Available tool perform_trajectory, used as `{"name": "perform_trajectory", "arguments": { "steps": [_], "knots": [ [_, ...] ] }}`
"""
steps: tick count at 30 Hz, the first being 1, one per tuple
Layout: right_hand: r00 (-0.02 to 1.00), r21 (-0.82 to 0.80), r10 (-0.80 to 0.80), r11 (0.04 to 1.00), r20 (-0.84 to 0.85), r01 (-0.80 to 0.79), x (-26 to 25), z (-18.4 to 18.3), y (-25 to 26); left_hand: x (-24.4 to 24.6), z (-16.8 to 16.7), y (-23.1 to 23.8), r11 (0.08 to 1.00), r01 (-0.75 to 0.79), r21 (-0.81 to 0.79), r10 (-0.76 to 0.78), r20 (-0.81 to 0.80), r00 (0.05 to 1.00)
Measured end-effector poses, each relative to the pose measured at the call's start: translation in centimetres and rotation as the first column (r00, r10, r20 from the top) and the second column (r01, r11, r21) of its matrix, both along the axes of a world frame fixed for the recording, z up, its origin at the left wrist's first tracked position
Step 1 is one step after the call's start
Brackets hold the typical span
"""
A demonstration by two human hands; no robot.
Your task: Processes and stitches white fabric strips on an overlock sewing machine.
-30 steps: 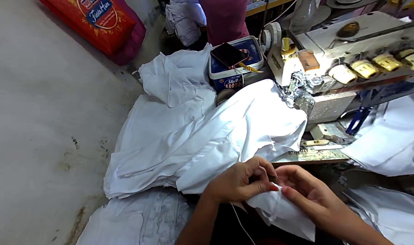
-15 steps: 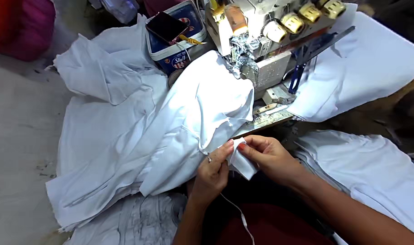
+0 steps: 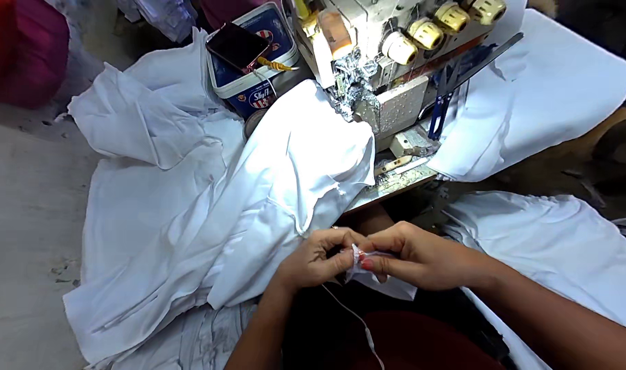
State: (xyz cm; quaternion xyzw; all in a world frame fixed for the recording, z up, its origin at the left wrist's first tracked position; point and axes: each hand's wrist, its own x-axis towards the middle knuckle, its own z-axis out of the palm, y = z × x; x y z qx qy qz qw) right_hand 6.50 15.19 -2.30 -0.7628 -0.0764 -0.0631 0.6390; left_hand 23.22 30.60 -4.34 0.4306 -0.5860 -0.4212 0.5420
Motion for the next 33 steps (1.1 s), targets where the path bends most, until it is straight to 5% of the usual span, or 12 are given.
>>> {"name": "perform_trajectory", "arguments": {
  "steps": [2, 4, 5, 7, 9, 11, 18, 21, 25, 28, 33],
  "knots": [
    [1.000, 0.009, -0.007, 1.000, 0.025, 0.006, -0.3, -0.3, 0.0, -1.0, -1.8, -0.6, 0.996, 0.083, 0.018, -0.073, -0.302, 0.951],
    [0.998, -0.005, -0.040, 0.999, 0.043, 0.040, -0.6, -0.4, 0.0, -1.4, -1.8, -0.8, 0.994, 0.097, 0.043, -0.071, -0.412, 0.908],
    [0.996, -0.020, -0.071, 0.997, 0.048, 0.072, -0.7, -0.6, 0.1, -1.2, -1.2, -0.8, 0.995, 0.057, 0.080, -0.025, -0.350, 0.936],
    [0.987, -0.075, -0.150, 0.985, 0.057, 0.154, -0.9, -1.3, 0.3, -0.1, 1.2, -0.2, 0.977, -0.096, 0.189, 0.088, 0.048, 0.995],
    [0.966, -0.174, -0.248, 0.951, 0.073, 0.257, -0.8, -2.5, 0.8, 0.9, 4.4, 0.2, 0.935, -0.257, 0.243, 0.074, 0.576, 0.814],
    [0.921, -0.227, -0.368, 0.893, 0.130, 0.389, -0.1, -3.6, 1.5, 1.6, 6.9, 0.3, 0.929, -0.318, 0.190, 0.038, 0.806, 0.591],
    [0.485, 0.024, -0.770, 0.542, 0.415, 0.840, 6.6, -3.3, -1.1, 5.0, 11.5, -3.8, 0.881, -0.443, -0.169, 0.344, 0.870, 0.352],
    [0.440, 0.085, -0.840, 0.488, 0.318, 0.869, 8.7, -3.1, -2.9, 5.7, 11.9, -7.0, 0.836, -0.482, -0.262, 0.429, 0.860, 0.277],
    [0.455, 0.158, -0.866, 0.488, 0.208, 0.858, 9.2, -3.0, -3.8, 8.3, 8.7, -11.1, 0.791, -0.479, -0.381, 0.568, 0.749, 0.342],
    [0.468, 0.192, -0.866, 0.496, 0.176, 0.847, 8.7, -2.6, -3.7, 9.4, 6.7, -12.0, 0.828, -0.466, -0.312, 0.537, 0.677, 0.502],
    [0.503, 0.171, -0.857, 0.515, 0.113, 0.840, 7.8, -2.2, -2.7, 9.0, 6.7, -10.8, 0.864, -0.479, -0.157, 0.455, 0.650, 0.609]
  ]
}}
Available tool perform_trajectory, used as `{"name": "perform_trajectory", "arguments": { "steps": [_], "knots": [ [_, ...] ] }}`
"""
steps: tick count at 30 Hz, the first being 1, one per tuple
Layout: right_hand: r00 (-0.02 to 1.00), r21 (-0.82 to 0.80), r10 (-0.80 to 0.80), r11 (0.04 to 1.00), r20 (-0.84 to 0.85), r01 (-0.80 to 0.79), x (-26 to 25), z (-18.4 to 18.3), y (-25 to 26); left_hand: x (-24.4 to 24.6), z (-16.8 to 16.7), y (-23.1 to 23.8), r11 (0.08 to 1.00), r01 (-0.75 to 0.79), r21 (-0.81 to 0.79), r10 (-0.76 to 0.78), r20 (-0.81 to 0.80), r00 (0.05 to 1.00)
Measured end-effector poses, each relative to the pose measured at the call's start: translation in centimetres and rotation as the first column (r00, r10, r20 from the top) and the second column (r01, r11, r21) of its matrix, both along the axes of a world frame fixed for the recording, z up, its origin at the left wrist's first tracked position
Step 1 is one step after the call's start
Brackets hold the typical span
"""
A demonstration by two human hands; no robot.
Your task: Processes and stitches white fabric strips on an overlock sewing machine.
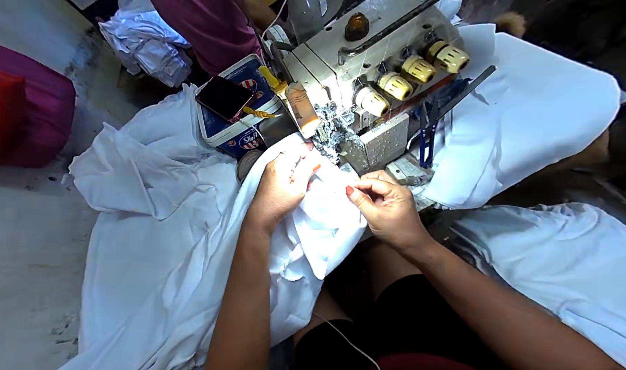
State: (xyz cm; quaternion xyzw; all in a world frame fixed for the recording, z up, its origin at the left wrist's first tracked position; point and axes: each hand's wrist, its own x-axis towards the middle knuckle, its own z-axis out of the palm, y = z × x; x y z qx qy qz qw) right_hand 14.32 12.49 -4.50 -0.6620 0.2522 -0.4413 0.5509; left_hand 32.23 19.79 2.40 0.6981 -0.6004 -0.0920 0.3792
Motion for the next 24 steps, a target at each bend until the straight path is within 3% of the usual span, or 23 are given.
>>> {"name": "perform_trajectory", "arguments": {
  "steps": [5, 8, 10, 14, 18, 24],
  "knots": [
    [1.000, 0.051, -0.003, 0.999, 0.030, 0.002, 0.1, -1.2, 0.8, -0.4, 0.4, 0.1, 0.998, -0.012, 0.061, 0.000, 0.183, 0.983],
    [0.998, -0.179, 0.026, 0.984, 0.051, -0.017, 0.1, -2.2, 0.9, -0.7, 0.3, -0.3, 0.996, -0.029, 0.087, 0.005, 0.263, 0.965],
    [0.999, -0.235, 0.036, 0.971, -0.015, -0.038, 0.0, -2.2, 0.8, -1.0, 0.7, -0.5, 0.987, -0.070, 0.142, 0.026, 0.292, 0.956],
    [0.995, 0.036, 0.071, 0.997, -0.067, -0.069, -0.2, -0.9, 0.9, -1.2, 0.2, -0.7, 0.980, -0.142, 0.136, 0.102, 0.268, 0.958],
    [0.998, -0.011, -0.004, 1.000, 0.066, 0.005, -0.1, -1.4, 1.8, -2.3, 0.5, -0.6, 0.968, -0.222, 0.116, 0.190, 0.238, 0.953],
    [0.986, -0.116, -0.158, 0.980, 0.053, 0.163, 1.4, -0.6, 0.9, -3.1, 0.8, -3.5, 0.881, -0.458, 0.120, 0.449, 0.092, 0.889]
  ]
}}
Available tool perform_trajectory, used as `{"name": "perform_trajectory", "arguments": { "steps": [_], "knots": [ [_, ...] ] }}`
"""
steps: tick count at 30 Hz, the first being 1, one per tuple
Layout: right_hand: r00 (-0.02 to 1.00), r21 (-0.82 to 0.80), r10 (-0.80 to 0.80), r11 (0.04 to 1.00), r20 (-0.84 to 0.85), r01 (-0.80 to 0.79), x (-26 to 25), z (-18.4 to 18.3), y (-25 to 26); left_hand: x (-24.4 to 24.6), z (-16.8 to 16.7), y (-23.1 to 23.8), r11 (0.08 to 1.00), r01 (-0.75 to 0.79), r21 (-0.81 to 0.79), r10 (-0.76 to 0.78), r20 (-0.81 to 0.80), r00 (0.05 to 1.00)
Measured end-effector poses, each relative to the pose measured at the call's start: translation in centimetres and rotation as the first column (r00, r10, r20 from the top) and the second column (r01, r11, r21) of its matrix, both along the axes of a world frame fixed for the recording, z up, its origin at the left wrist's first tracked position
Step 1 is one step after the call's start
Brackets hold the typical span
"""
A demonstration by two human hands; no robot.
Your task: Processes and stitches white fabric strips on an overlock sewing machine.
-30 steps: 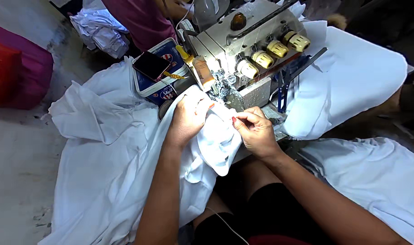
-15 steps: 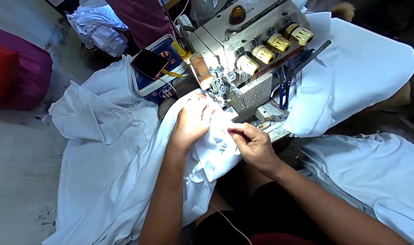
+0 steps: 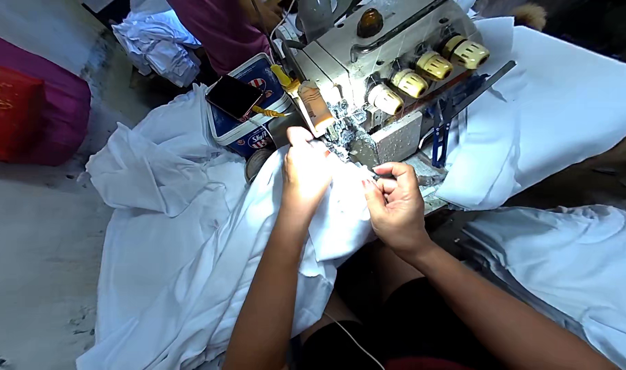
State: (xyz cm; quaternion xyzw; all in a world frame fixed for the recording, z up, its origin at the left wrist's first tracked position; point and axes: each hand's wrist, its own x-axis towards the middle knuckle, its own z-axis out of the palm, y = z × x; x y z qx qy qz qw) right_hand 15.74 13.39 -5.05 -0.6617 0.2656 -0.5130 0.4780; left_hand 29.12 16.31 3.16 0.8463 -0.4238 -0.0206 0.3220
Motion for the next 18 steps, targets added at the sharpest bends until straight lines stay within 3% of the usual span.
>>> {"name": "perform_trajectory", "arguments": {
  "steps": [5, 9, 18],
  "knots": [
    [0.998, -0.105, -0.041, 0.994, -0.054, 0.036, 0.7, -0.1, -0.9, 0.7, -0.5, -1.6, 0.992, -0.062, -0.107, 0.056, -0.056, 0.997],
    [0.990, -0.203, 0.014, 0.978, -0.139, -0.042, 0.0, 0.0, -1.6, 1.2, -1.1, -1.4, 0.984, -0.025, -0.175, 0.014, -0.065, 0.998],
    [0.979, -0.169, 0.085, 0.979, -0.187, -0.118, -0.3, 0.6, -2.5, 1.8, -1.3, -1.5, 0.983, 0.009, -0.185, -0.010, -0.004, 1.000]
  ]
}}
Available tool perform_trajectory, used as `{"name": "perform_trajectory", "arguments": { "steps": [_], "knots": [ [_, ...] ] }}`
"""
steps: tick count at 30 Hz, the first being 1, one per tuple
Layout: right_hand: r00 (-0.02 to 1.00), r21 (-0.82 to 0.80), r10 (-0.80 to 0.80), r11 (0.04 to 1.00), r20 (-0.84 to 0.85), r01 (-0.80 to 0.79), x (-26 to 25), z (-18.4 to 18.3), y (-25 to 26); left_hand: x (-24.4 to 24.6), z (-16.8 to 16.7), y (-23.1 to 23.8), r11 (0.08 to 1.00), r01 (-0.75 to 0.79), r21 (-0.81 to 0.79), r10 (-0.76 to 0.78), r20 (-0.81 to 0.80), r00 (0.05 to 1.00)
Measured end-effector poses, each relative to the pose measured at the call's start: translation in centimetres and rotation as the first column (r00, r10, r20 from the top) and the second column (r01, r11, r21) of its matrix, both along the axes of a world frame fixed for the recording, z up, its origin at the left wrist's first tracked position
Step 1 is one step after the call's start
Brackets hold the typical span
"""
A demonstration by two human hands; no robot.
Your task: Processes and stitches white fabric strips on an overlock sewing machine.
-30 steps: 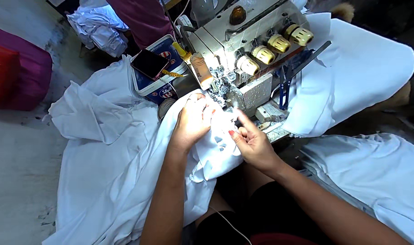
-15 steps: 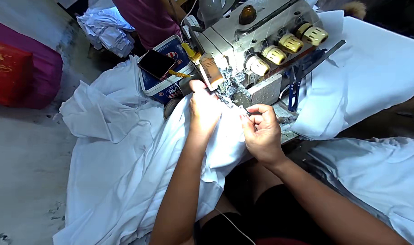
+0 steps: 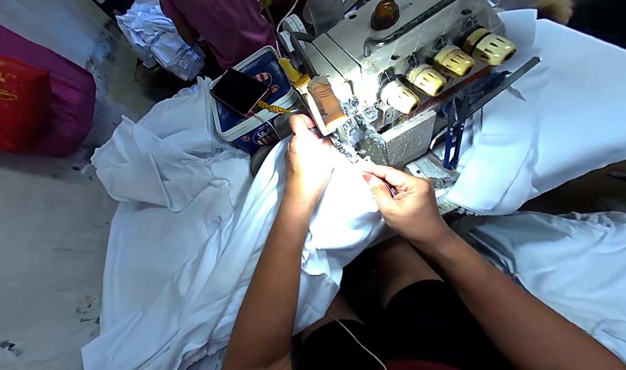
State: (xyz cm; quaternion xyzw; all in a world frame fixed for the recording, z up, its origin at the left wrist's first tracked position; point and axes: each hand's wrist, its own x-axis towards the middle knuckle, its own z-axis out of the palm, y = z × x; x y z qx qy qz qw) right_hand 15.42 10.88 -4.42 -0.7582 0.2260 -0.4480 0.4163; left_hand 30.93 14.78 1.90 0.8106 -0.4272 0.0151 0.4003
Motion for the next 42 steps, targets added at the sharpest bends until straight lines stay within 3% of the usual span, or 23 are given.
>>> {"name": "perform_trajectory", "arguments": {
  "steps": [4, 8, 10, 11, 13, 16, 18, 21, 24, 27, 29, 31, 32, 34, 38, 40, 42],
  "knots": [
    [0.999, -0.020, 0.023, 1.000, -0.047, -0.024, -0.1, 0.2, -0.6, -0.8, 0.7, 1.1, 0.994, -0.068, 0.087, 0.055, 0.134, 0.989],
    [0.999, -0.044, 0.038, 0.998, -0.028, -0.039, 0.1, 0.3, -0.8, -4.5, 2.1, 7.3, 0.971, -0.085, 0.224, -0.020, 0.427, 0.904],
    [0.999, -0.024, 0.044, 0.999, -0.002, -0.044, 0.1, 0.2, -0.7, -6.0, 3.1, 10.2, 0.853, 0.040, 0.521, -0.196, 0.248, 0.949],
    [0.999, -0.021, 0.043, 0.999, 0.006, -0.043, 0.2, 0.2, -0.6, -5.9, 2.8, 10.9, 0.798, 0.125, 0.590, -0.266, 0.158, 0.951],
    [0.999, -0.016, 0.045, 0.999, 0.015, -0.045, 0.1, 0.1, -0.4, -5.3, 1.4, 11.8, 0.775, 0.253, 0.580, -0.367, 0.086, 0.926],
    [1.000, 0.014, -0.011, 1.000, -0.012, 0.011, -0.1, 0.3, -0.5, -4.3, 0.7, 12.5, 0.847, 0.377, 0.375, -0.467, 0.186, 0.864],
    [0.996, 0.059, -0.027, 0.998, -0.080, 0.031, -0.5, 0.4, -0.9, -4.4, 2.2, 12.7, 0.836, 0.359, 0.415, -0.443, 0.124, 0.888],
    [0.996, 0.147, 0.011, 0.989, -0.091, 0.003, -0.2, 0.6, -1.7, -5.2, 4.3, 12.0, 0.742, 0.275, 0.612, -0.223, -0.162, 0.961],
    [0.990, 0.274, -0.036, 0.959, -0.135, 0.073, 0.0, 0.6, -2.5, -5.8, 3.5, 11.4, 0.712, 0.231, 0.663, -0.093, -0.238, 0.967],
    [0.973, 0.355, -0.172, 0.909, -0.153, 0.217, -0.8, -0.1, -2.6, -5.6, 2.7, 11.7, 0.705, 0.272, 0.655, -0.126, -0.262, 0.957],
    [0.984, 0.225, -0.171, 0.958, -0.038, 0.176, -1.7, -0.8, -1.9, -5.1, 1.7, 12.7, 0.782, 0.347, 0.518, -0.310, -0.160, 0.937],
    [0.993, -0.065, -0.080, 0.994, 0.088, 0.086, -2.1, -1.4, -1.3, -4.4, 1.5, 13.5, 0.838, 0.464, 0.288, -0.488, 0.014, 0.873],
    [0.992, -0.210, -0.017, 0.977, 0.123, 0.042, -2.0, -1.3, -1.1, -4.2, 2.4, 13.7, 0.820, 0.527, 0.223, -0.547, 0.034, 0.837],
    [0.988, -0.380, 0.099, 0.924, 0.122, -0.046, -1.3, -0.9, -1.0, -4.0, 5.8, 13.9, 0.746, 0.645, 0.167, -0.642, -0.081, 0.763],
    [0.953, -0.524, 0.279, 0.833, 0.119, -0.178, 0.6, 0.5, -1.5, -3.5, 11.6, 13.4, 0.582, 0.794, 0.178, -0.702, -0.382, 0.601],
    [0.933, -0.586, 0.358, 0.767, 0.050, -0.262, 0.2, 1.7, -1.6, -3.6, 13.5, 13.0, 0.527, 0.795, 0.300, -0.731, -0.317, 0.604],
    [0.919, -0.641, 0.391, 0.692, -0.055, -0.333, -1.6, 2.9, -1.5, -4.5, 14.6, 12.2, 0.497, 0.683, 0.535, -0.720, -0.186, 0.669]
  ]
}}
